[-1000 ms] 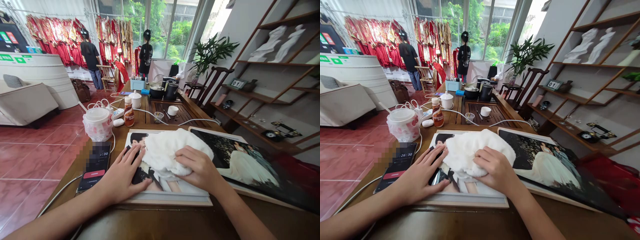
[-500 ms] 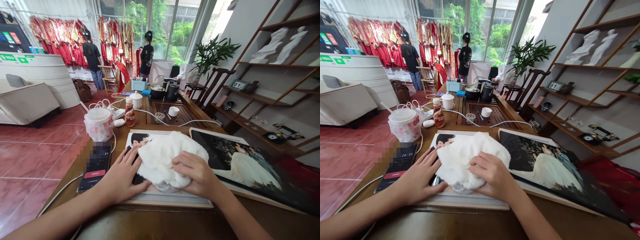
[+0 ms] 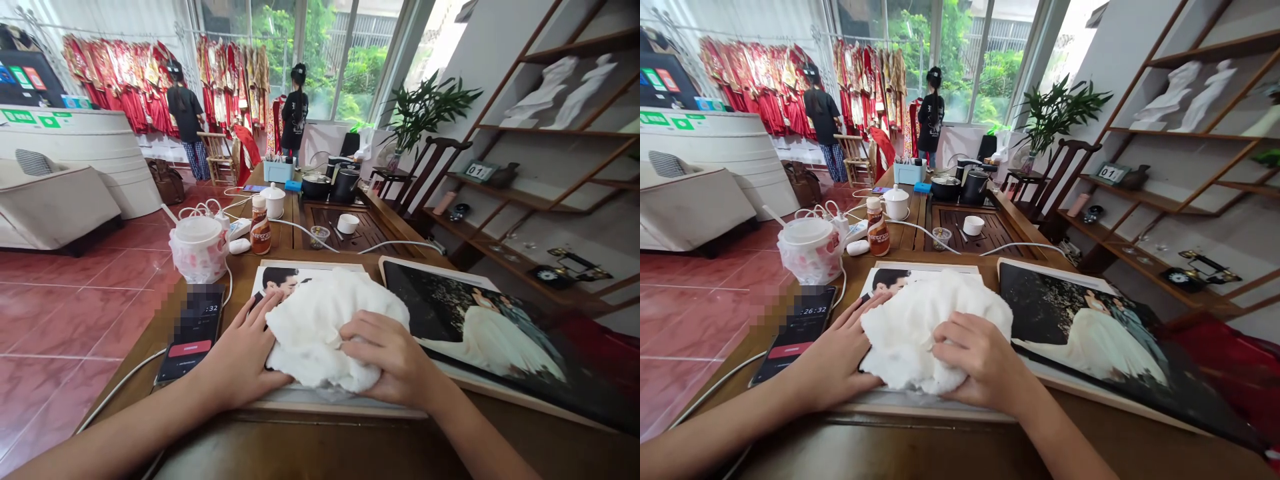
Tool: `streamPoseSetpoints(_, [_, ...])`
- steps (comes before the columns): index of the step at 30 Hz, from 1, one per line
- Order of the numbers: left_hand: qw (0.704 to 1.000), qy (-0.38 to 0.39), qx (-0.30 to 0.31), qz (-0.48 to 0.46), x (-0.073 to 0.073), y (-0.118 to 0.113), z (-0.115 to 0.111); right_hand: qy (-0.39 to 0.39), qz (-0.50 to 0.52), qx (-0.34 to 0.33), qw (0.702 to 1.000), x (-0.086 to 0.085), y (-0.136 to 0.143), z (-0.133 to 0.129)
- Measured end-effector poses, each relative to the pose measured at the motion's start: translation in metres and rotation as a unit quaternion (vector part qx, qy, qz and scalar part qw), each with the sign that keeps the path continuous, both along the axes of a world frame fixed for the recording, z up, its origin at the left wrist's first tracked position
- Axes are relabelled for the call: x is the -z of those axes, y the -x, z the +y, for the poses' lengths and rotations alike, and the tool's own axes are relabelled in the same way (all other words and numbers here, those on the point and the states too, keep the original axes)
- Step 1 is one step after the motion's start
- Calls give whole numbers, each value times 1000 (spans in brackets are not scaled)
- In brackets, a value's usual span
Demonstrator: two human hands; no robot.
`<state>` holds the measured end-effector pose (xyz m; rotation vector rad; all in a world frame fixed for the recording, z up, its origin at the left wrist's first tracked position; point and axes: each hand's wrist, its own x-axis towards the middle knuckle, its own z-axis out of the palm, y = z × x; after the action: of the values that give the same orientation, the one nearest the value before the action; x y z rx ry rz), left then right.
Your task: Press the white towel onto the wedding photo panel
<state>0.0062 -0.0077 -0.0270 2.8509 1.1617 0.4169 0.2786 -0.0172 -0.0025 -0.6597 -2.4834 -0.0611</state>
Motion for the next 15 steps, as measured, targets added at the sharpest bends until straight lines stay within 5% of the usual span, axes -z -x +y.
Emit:
streamPoseSetpoints(7, [1000, -5, -23, -11, -1, -3, -2, -22, -15, 79, 997, -3, -12, 8])
streamPoseSetpoints(15, [1000, 4, 1, 16, -1, -1, 0, 7, 2, -3, 1000, 1, -2, 0])
